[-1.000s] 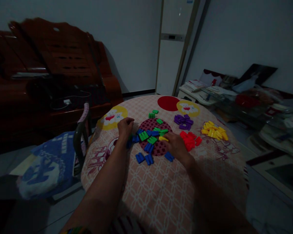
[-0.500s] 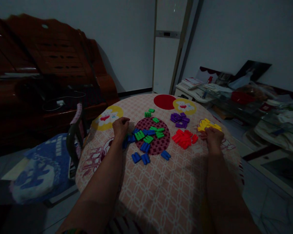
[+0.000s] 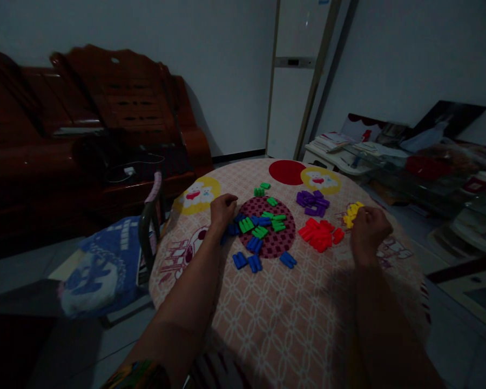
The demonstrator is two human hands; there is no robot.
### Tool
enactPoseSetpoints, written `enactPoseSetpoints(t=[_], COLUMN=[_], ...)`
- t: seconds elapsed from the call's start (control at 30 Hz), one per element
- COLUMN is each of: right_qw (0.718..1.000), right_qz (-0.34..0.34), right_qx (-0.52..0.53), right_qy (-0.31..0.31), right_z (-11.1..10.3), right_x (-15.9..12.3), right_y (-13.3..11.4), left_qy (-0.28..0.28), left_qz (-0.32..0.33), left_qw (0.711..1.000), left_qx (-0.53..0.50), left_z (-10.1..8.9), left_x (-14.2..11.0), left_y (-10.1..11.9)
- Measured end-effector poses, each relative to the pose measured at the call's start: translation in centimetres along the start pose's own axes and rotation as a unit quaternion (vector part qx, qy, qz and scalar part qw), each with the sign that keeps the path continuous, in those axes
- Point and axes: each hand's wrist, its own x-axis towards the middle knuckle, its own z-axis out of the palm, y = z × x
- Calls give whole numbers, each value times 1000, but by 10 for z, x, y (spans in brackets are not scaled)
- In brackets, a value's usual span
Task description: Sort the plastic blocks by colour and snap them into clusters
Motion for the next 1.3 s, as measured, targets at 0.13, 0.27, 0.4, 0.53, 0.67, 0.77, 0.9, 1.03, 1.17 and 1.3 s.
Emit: enactPoseSetpoints(t=[0.13,0.27,0.4,0.53,0.67,0.77,0.9,1.03,1.17,1.3], right_qw=[995,953,871,833,844,864,910,979,994,967], right_qz=[-62,-180,-266,-301,-283,-247,-163,-37,-14,23], right_qx=[65,26,-95,-150,-126,-25,143,115,-97,-247], right_qy=[-51,-242,-401,-439,-438,-438,-354,-164,-45,-64], right_z=[5,2,-5,-4,2,4,-4,-27,-54,-64], right_x=[-35,-77,-108,-124,-127,-121,-97,-59,-27,-15], right_y=[-62,-99,-100,-87,-79,-78,-74,-46,2,31], left_qy=[-57,-75,-123,-202,-220,-229,-242,-246,-259,-234], left_qz=[45,69,103,147,148,140,140,142,146,147], left_qw=[997,995,986,956,938,932,928,920,918,940], left_qx=[-18,-18,41,154,225,244,247,270,263,199], left_z=[6,5,1,-2,-4,-5,-6,-8,-7,-7], left_x=[-9,-13,-14,-20,-25,-26,-26,-27,-26,-24], left_y=[20,34,38,39,43,44,43,46,47,50])
